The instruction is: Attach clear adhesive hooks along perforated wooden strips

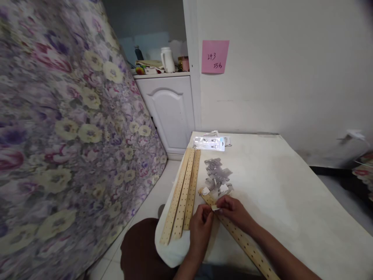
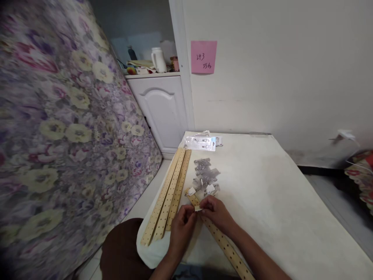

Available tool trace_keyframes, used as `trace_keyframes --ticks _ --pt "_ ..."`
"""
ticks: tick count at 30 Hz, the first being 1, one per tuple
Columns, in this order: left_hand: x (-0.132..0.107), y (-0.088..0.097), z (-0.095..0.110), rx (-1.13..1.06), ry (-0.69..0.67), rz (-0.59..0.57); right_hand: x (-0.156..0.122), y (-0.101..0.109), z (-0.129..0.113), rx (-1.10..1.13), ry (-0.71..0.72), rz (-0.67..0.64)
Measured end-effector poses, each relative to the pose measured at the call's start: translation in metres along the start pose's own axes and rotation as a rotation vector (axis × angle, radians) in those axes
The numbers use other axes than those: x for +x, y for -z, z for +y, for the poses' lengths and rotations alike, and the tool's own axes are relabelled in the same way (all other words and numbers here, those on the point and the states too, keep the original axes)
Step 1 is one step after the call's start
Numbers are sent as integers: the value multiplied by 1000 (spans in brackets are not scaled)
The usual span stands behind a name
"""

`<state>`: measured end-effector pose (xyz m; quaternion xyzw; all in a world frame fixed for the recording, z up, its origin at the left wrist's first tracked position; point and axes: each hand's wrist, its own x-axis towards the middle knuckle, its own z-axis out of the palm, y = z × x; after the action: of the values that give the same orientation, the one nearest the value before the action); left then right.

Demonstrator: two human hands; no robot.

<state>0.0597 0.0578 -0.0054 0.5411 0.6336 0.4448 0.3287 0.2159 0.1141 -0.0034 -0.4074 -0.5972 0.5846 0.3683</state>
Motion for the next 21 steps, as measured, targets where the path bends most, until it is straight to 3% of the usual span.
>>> trace_keyframes --ticks 11,17,21 --pt "-2 2 2 -69 -18 -15 -1 -7 -9 -31 -74 45" --pt "-6 8 10 -210 -100 -196 -2 -11 -8 -9 -108 39" --pt "-7 6 6 -252 -59 -139 -2 -10 -5 25 -167 22"
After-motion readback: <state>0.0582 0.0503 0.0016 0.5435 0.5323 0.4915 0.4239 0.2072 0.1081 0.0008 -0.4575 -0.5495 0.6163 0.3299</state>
